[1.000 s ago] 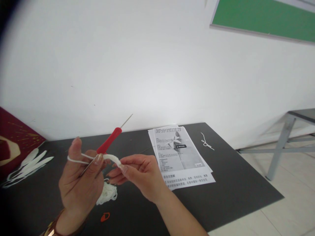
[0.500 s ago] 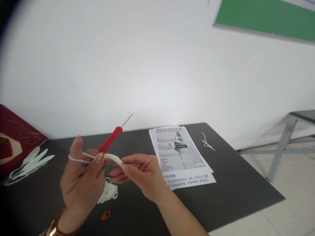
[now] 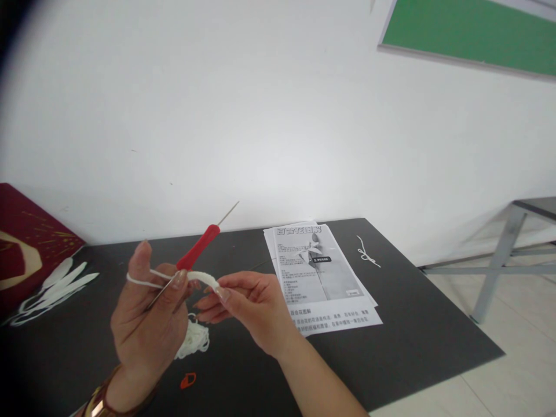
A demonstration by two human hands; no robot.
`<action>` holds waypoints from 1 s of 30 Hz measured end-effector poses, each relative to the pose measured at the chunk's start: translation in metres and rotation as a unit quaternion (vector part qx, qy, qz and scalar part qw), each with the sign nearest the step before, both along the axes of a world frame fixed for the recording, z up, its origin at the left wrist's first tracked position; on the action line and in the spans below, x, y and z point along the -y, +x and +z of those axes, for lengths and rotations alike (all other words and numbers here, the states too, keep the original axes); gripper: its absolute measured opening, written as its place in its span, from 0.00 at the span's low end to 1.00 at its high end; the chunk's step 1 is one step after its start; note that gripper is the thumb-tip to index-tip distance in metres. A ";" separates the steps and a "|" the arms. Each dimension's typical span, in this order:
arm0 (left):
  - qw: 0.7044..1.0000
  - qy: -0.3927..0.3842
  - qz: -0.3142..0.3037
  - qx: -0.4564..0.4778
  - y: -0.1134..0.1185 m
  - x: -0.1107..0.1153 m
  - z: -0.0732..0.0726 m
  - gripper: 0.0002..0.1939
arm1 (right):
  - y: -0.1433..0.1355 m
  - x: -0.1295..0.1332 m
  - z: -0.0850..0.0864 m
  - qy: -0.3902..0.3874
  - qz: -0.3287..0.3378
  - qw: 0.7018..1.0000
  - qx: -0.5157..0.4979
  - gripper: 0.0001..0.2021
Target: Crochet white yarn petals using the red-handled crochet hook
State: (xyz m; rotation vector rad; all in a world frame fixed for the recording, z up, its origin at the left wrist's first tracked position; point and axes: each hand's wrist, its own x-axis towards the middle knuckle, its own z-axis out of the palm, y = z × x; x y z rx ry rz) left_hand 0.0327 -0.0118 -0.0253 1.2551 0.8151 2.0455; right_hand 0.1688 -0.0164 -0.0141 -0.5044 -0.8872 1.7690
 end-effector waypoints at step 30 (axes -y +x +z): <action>0.973 -0.102 -0.136 0.156 0.006 0.004 0.018 0.29 | 0.003 0.002 0.004 0.066 -0.086 0.992 0.065 0.05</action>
